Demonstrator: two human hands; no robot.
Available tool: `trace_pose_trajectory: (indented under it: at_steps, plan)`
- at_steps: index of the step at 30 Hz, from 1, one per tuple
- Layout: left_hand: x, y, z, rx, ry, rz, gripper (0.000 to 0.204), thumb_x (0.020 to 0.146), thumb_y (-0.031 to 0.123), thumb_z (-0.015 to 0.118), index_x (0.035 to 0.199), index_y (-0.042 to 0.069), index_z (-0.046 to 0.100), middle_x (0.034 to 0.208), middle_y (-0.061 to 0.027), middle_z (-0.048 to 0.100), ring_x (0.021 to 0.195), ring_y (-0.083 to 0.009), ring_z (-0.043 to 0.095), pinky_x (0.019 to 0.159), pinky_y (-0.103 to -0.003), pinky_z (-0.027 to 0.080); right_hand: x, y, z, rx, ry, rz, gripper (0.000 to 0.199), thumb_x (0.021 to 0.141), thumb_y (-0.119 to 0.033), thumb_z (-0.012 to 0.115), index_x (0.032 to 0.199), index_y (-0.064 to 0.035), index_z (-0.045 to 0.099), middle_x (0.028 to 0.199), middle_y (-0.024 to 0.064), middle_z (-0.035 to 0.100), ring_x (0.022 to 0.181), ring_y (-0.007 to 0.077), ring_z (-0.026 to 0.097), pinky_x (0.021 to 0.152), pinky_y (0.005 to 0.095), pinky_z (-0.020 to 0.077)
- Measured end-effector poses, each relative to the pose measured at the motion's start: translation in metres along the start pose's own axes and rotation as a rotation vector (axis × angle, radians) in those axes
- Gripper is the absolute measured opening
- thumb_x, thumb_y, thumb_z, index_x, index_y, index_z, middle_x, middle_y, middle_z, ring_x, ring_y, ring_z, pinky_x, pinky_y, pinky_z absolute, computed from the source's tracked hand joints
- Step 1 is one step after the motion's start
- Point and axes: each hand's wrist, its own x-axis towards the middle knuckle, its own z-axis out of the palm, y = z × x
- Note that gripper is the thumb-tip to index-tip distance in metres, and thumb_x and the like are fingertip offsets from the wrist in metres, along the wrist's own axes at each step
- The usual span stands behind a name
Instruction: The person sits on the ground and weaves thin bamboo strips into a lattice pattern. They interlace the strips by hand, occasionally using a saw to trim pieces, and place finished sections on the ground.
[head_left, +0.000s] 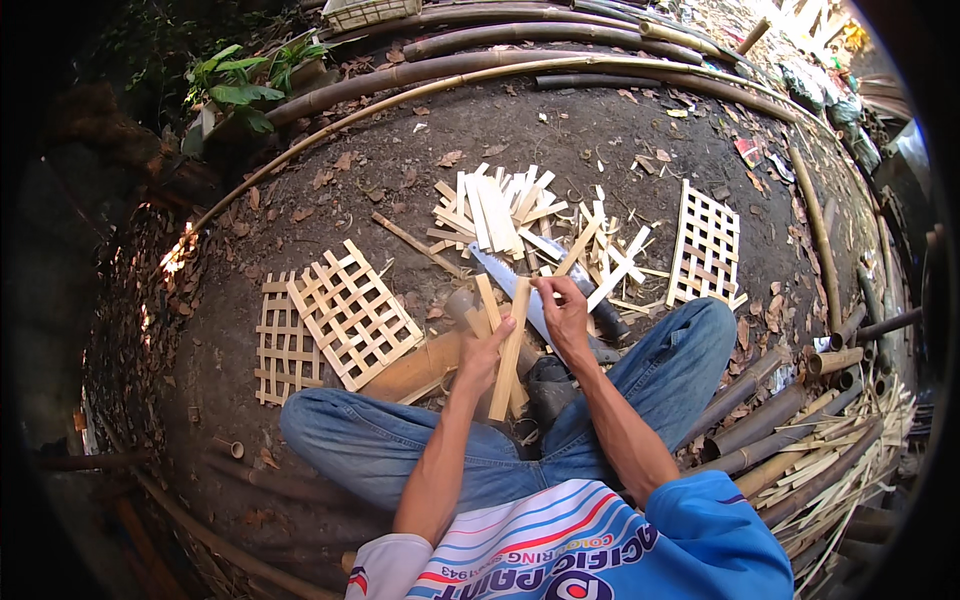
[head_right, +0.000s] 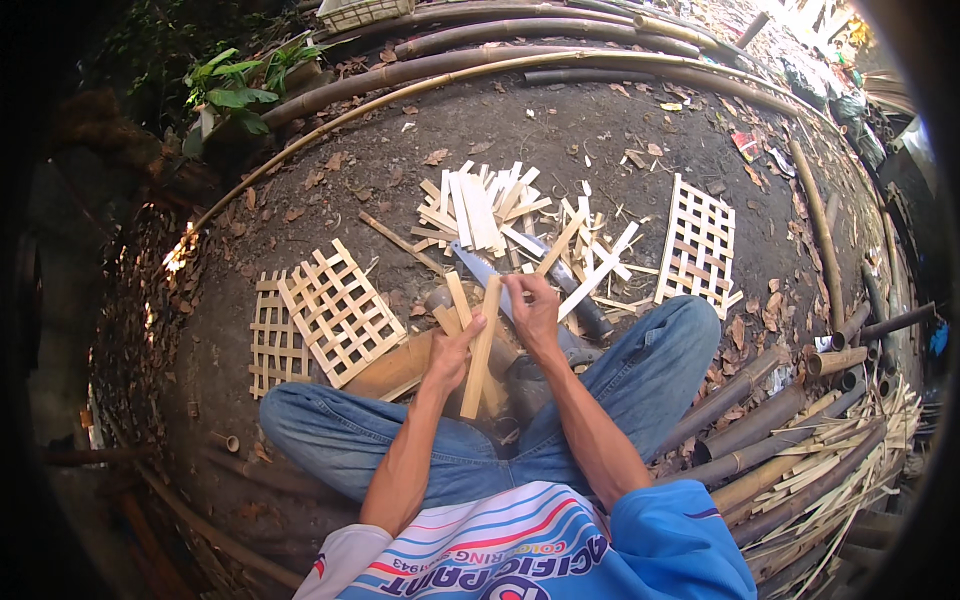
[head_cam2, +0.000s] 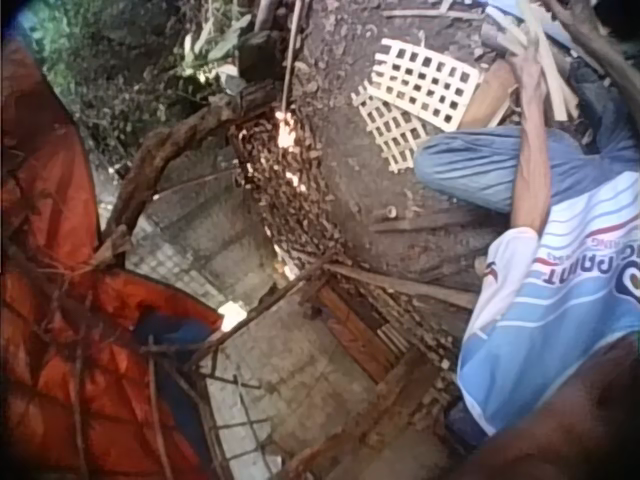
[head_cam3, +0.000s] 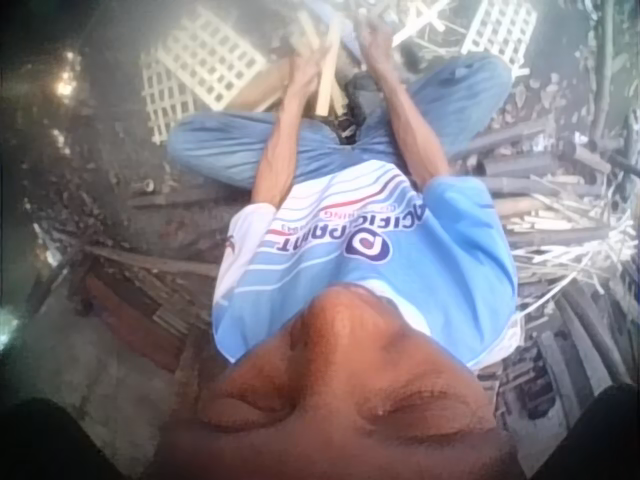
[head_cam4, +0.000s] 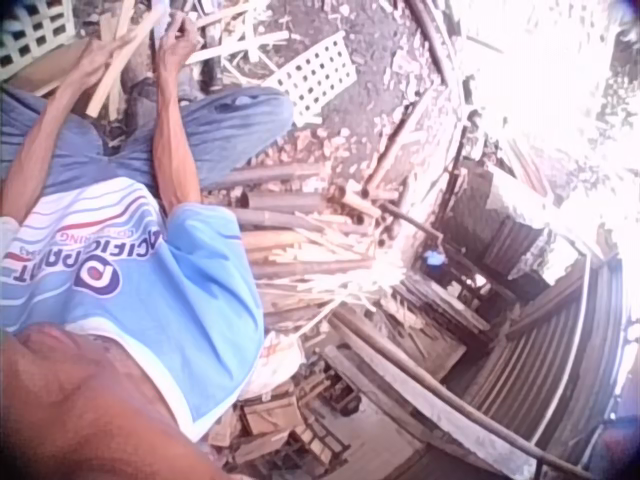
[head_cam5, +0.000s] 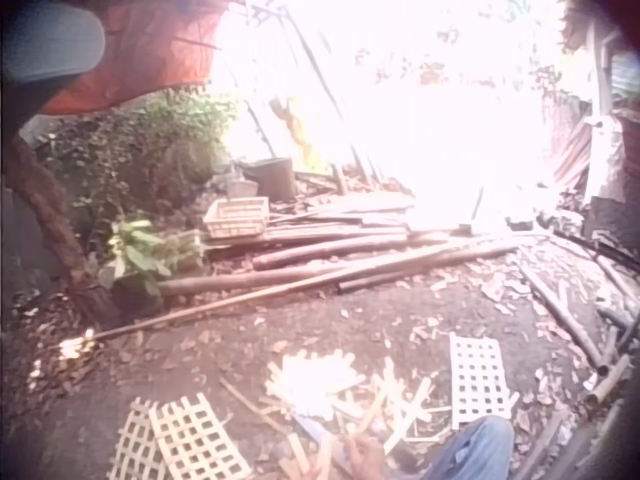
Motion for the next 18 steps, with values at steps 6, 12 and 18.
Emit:
trace_pose_trajectory:
  at_steps: [6, 12, 18]
  plan:
    - [-0.001, -0.008, 0.0, 0.189, -0.121, -0.037, 0.039, 0.084, 0.017, 0.076, 0.116, -0.001, 0.063, 0.103, -0.0082, 0.068, 0.087, -0.0155, 0.066, 0.068, -0.032, 0.055, -0.005, -0.007, 0.003, -0.111, -0.186, -0.018, 0.036, 0.075, -0.031, 0.082, 0.102, -0.011, 0.071, 0.123, 0.0161, 0.049, 0.121, 0.0336, 0.041, 0.101, 0.0473, 0.0356]
    - [-0.005, 0.005, 0.004, 0.327, -0.177, -0.093, 0.033, 0.085, 0.017, 0.075, 0.11, -0.003, 0.066, 0.097, -0.0097, 0.069, 0.082, -0.0165, 0.067, 0.067, -0.032, 0.055, -0.002, -0.005, -0.004, -0.054, -0.243, 0.17, 0.034, 0.071, -0.036, 0.085, 0.089, -0.0106, 0.072, 0.118, 0.012, 0.049, 0.118, 0.0298, 0.043, 0.096, 0.0422, 0.0398]
    - [-0.006, 0.006, 0.002, 0.547, -0.171, -0.082, 0.036, 0.084, 0.02, 0.076, 0.11, -0.003, 0.068, 0.097, -0.0111, 0.07, 0.083, -0.0167, 0.068, 0.069, -0.029, 0.055, 0.01, -0.017, -0.021, 0.002, -0.323, 0.159, 0.035, 0.074, -0.035, 0.084, 0.086, -0.0053, 0.071, 0.101, 0.0101, 0.06, 0.098, 0.0207, 0.056, 0.083, 0.0354, 0.0449]
